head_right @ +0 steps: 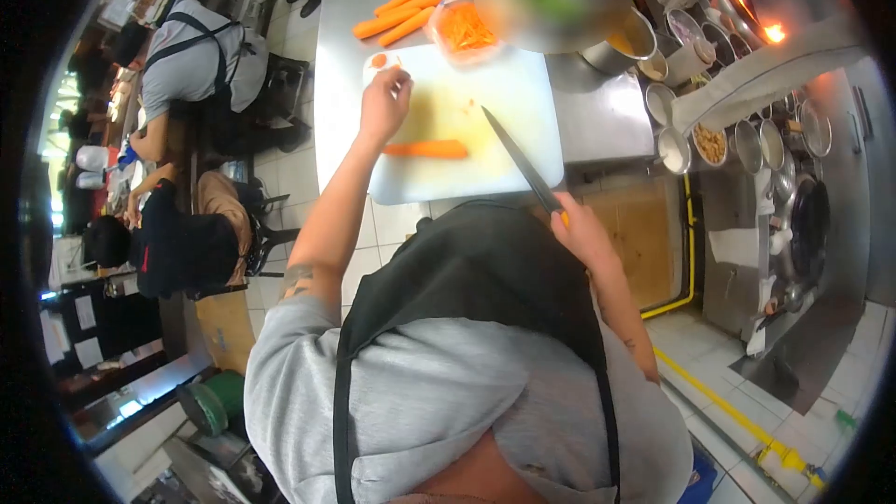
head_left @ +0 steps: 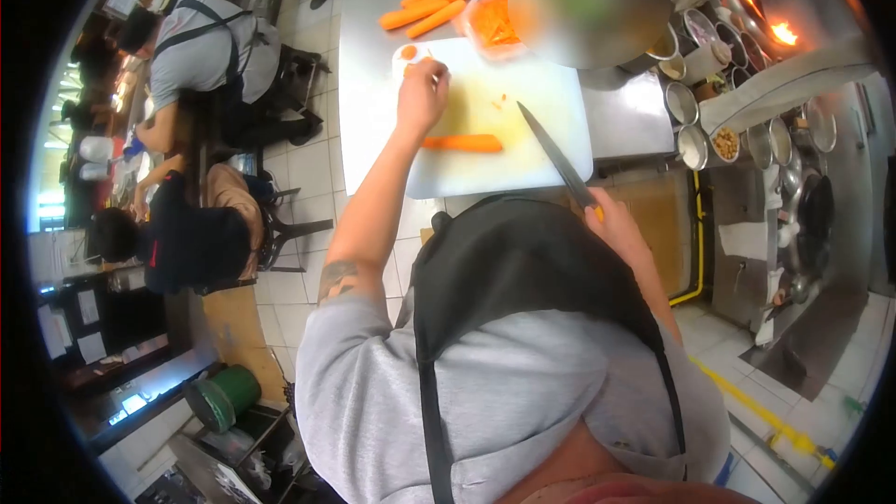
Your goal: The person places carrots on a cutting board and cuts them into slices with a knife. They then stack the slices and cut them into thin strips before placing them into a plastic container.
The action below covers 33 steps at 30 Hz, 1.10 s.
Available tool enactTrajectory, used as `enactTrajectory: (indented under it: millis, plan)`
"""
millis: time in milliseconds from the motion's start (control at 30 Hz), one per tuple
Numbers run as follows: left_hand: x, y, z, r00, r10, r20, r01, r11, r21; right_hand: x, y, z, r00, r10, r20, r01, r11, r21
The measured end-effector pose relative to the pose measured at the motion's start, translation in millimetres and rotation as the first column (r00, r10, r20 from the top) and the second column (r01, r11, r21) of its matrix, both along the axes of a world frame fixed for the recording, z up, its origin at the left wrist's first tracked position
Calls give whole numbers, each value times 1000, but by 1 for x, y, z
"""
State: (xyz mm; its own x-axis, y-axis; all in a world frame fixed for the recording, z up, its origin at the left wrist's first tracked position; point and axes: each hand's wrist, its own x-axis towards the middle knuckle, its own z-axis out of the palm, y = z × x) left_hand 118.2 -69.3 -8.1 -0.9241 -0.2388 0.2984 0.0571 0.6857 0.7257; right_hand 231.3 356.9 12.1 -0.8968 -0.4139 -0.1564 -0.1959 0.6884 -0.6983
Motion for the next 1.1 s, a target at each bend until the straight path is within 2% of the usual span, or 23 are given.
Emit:
enactTrajectory:
  millis: [133, 200, 267, 333, 367, 467, 500, 633, 800, 867, 1100]
  plan:
    - [76, 46, 1, 982, -180, -53, 176, 981, -77, -12, -16, 13, 996, 74, 41, -77, 994, 72]
    - [85, 53, -5, 982, -188, -21, 186, 980, -75, -19, -25, 20, 996, 81, 36, -84, 990, 117]
    - [82, 55, -8, 977, -210, 24, 211, 973, -89, -27, -28, 18, 997, 80, 12, -81, 986, 143]
    - [49, 49, -13, 967, -239, 83, 248, 961, -119, -30, -30, 28, 999, 19, 49, -27, 987, 159]
    - [32, 49, -15, 948, -307, 90, 318, 935, -159, -31, -29, 27, 999, -13, 47, 5, 988, 154]
    - [-18, 55, -19, 865, -487, 121, 500, 817, -286, -30, -22, 19, 998, -58, 2, 58, 991, 124]
    - [-31, 59, -26, 840, -499, 212, 542, 765, -347, -28, -20, 15, 997, -67, -25, 70, 992, 109]
    - [-48, 55, -47, 718, -588, 373, 682, 487, -545, -12, -15, 2, 991, -136, 14, 136, 990, -26]
    - [-59, 47, -46, 645, -576, 502, 762, 433, -482, 12, -14, 3, 965, -224, 135, 231, 972, -43]
    - [-61, 51, -44, 620, -575, 534, 785, 450, -427, 18, -13, 6, 959, -246, 141, 256, 965, -57]
    - [-55, 61, -27, 616, -461, 638, 784, 436, -442, 20, -5, -14, 947, -298, 123, 313, 941, -131]
